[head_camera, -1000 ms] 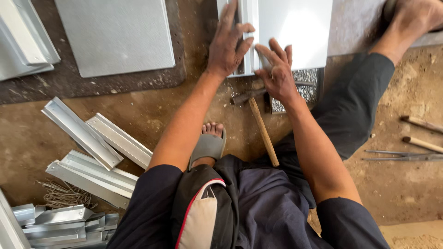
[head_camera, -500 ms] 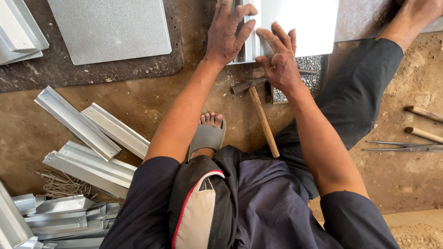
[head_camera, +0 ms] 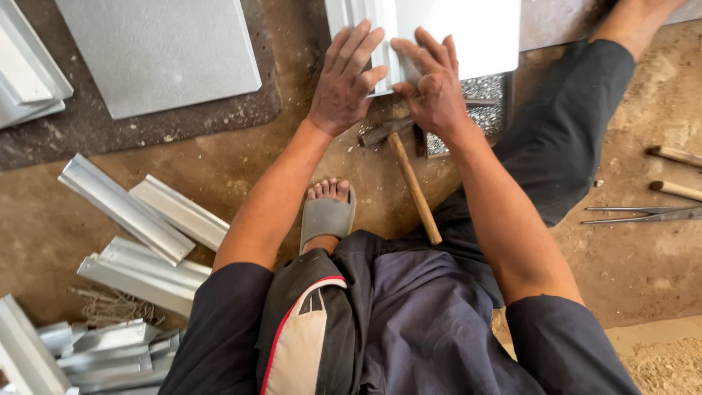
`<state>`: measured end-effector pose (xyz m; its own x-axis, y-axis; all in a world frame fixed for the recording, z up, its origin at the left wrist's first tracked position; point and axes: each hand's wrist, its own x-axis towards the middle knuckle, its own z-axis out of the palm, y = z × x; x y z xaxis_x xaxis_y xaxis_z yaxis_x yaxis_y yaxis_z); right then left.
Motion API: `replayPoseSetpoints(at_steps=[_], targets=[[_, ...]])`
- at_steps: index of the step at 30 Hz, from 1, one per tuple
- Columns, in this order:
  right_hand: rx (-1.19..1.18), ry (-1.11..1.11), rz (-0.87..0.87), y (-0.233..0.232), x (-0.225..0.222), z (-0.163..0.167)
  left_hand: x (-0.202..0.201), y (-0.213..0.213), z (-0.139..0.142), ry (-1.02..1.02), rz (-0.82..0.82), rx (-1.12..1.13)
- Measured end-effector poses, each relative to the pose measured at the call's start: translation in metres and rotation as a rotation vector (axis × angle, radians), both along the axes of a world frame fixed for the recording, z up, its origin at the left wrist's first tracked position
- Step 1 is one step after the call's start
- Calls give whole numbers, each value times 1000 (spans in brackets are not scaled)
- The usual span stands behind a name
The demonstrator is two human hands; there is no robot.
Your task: The person assembles metal frames by placing metal strips onto flat metal sheets and securing them with a hammer. The person repeatedly positions the strips, hammers them into place, and adjusts alignment throughout the process.
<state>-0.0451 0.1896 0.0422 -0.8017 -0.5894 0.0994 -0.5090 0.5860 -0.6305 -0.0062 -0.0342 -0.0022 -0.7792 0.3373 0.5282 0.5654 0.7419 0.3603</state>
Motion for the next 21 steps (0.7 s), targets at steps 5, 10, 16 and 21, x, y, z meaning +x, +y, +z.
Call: replayPoseSetpoints(at_steps=[5, 10, 16, 21], targets=[[-348, -182, -412, 41, 19, 6, 1, 4, -12, -5, 1, -3], [61, -159, -500, 77, 77, -25, -1, 4, -20, 52, 15, -27], [207, -91, -362, 80, 99, -75, -3, 14, -8, 68, -23, 46], [199, -53, -327, 80, 96, -88, -5, 17, 0, 65, -2, 87]])
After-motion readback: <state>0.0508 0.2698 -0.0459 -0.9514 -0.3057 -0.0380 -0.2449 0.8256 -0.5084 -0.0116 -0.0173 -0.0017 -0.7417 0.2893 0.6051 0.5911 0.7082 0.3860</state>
